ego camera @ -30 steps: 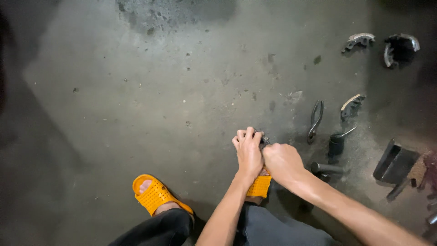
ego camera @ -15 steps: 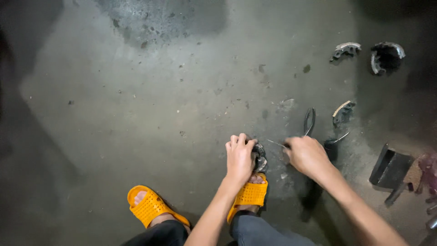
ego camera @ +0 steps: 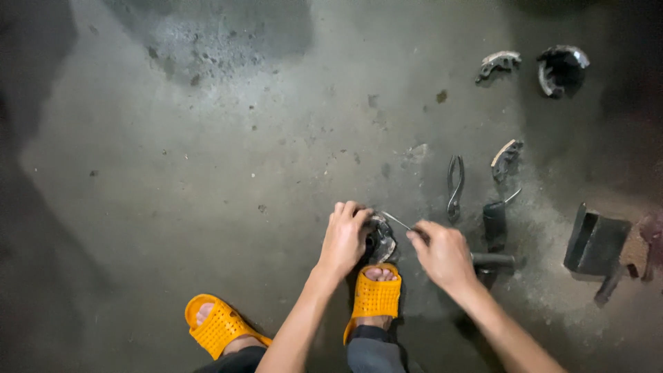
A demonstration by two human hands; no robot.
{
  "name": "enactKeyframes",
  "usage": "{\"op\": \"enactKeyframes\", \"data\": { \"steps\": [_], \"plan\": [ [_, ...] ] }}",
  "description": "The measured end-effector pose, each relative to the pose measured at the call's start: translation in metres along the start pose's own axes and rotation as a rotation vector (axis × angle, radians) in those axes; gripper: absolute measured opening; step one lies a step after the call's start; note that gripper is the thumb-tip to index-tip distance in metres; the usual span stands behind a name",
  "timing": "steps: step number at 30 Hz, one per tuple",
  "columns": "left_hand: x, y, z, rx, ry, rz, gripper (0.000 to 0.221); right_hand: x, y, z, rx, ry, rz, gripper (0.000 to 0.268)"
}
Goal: Assembling motorcycle clutch shoes by attaching springs using a screwdriver while sitting on the floor
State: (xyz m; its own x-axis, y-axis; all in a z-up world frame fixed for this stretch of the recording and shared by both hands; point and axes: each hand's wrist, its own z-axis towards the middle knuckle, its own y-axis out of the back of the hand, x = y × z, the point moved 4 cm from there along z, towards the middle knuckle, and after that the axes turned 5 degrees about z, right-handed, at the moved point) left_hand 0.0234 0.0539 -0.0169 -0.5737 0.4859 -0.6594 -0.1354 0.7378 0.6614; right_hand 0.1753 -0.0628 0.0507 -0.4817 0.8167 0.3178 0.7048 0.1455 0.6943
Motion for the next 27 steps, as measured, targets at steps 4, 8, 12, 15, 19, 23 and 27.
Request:
{"op": "enactKeyframes", "data": {
  "steps": [4, 8, 12, 15, 19, 23, 27],
  "plan": [
    [0.000, -0.008, 0.000, -0.055, -0.174, 0.254, 0.041, -0.027, -0.058, -0.016, 0.108, -0.343, 0.436, 0.021],
    [0.003, 0.009, 0.027, -0.220, -0.194, 0.294, 0.028, -0.032, -0.069, 0.003, -0.099, -0.327, 0.800, 0.020],
    [0.015, 0.039, 0.059, -0.400, -0.013, 0.185, 0.031, -0.011, -0.029, 0.027, -0.331, -0.059, 0.646, 0.015],
    [0.040, 0.018, 0.058, -0.382, 0.134, 0.119, 0.032, 0.014, 0.002, 0.041, -0.448, 0.127, 0.433, 0.014],
    [0.026, 0.040, 0.051, -0.321, 0.188, 0.045, 0.024, 0.039, 0.014, 0.042, -0.307, 0.056, 0.326, 0.016],
    [0.014, 0.061, 0.050, -0.375, 0.081, -0.055, 0.024, 0.036, -0.002, 0.055, -0.174, -0.079, 0.283, 0.014],
    [0.015, 0.058, 0.068, -0.426, -0.045, 0.016, 0.022, 0.036, -0.004, 0.068, -0.154, -0.080, 0.227, 0.017]
  ]
}}
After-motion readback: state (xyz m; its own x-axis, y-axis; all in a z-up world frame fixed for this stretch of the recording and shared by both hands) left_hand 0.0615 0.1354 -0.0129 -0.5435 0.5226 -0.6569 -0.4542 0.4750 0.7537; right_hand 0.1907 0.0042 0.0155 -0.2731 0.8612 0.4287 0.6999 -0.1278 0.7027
